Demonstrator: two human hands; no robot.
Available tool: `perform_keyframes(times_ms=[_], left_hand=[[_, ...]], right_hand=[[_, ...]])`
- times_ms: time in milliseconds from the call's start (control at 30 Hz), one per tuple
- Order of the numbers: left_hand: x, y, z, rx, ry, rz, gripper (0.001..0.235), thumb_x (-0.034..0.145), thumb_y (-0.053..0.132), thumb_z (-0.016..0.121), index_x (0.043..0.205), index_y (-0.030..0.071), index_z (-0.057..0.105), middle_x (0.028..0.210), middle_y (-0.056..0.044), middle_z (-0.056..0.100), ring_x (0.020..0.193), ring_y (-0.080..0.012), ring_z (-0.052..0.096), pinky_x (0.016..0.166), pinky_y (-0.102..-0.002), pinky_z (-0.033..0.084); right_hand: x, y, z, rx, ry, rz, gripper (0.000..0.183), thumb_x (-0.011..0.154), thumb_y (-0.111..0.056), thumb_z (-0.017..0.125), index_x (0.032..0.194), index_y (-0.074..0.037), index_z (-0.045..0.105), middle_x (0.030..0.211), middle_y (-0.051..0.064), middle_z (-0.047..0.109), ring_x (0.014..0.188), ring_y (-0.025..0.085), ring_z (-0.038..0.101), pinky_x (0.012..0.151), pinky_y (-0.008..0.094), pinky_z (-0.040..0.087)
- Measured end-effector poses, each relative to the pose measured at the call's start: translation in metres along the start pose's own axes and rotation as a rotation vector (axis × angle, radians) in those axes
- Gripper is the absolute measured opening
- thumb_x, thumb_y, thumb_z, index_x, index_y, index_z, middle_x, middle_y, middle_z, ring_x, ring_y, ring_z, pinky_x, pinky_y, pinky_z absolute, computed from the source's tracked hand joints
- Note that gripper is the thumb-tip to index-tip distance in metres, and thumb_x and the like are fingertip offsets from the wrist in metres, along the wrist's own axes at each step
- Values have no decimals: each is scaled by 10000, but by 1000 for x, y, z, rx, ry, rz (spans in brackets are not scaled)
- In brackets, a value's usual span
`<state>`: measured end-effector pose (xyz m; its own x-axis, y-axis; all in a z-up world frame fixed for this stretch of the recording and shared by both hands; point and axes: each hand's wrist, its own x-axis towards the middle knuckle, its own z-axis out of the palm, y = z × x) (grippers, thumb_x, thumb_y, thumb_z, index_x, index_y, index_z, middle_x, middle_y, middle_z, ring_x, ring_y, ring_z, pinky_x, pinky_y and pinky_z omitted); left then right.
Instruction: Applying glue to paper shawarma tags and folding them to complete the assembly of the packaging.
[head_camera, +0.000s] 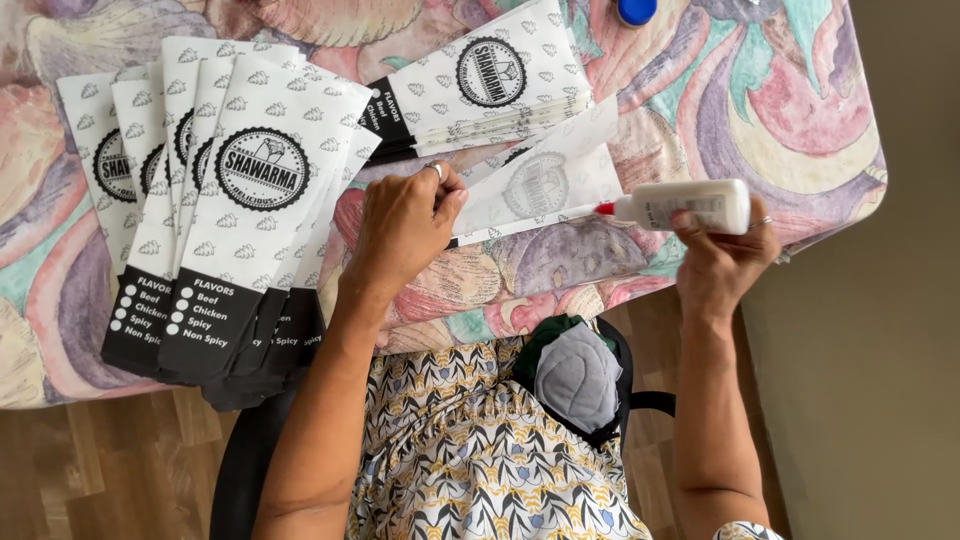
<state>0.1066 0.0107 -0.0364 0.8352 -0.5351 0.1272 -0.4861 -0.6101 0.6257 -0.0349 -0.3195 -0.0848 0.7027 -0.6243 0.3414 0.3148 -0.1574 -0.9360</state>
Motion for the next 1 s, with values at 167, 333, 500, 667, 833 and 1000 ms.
perform_keyframes(times_ms=[167,333,500,667,833,1000], left_hand=[[5,-2,-1,-9,37,6,57,914,164,669,871,128,675,660,-86,721,698,-436,708,693,-553,526],[13,-9,-2,-69,13,-29,61,899,153,670,846,137,695,662,-38,732,711,-381,728,704,-498,534],[18,-10,-8,-138,-32,-67,68,885,159,671,828,145,706,651,-27,736,735,-384,732,741,-495,522],[17,-5,-26,-253,-96,-83,86,888,169,660,835,132,717,681,-49,751,769,-386,736,766,-515,529],[15,-5,-33,-292,-165,-110,98,911,174,643,864,148,726,698,-20,757,738,-318,742,782,-463,532],[3,-2,-24,-350,-103,-71,120,968,122,647,899,111,744,728,-75,765,730,-312,733,818,-450,535]], right_hand=[[-24,13,51,122,-76,-44,438,663,76,916,1031,15,686,914,189,738,976,260,741,934,405,594],[-49,-14,110,101,-220,-1,401,669,23,923,1012,16,715,885,173,749,923,210,720,883,389,594],[-66,-7,136,63,-336,-33,390,681,4,927,1008,46,718,844,196,747,887,198,711,835,369,579],[-80,-13,166,111,-360,-28,381,673,-13,940,988,30,730,809,154,738,833,145,689,790,312,553],[-79,-25,176,196,-377,27,376,687,-3,931,1005,32,734,837,166,749,839,150,696,796,323,566],[-40,18,96,158,75,162,274,870,85,792,1061,-7,620,870,99,664,886,150,667,808,320,547]])
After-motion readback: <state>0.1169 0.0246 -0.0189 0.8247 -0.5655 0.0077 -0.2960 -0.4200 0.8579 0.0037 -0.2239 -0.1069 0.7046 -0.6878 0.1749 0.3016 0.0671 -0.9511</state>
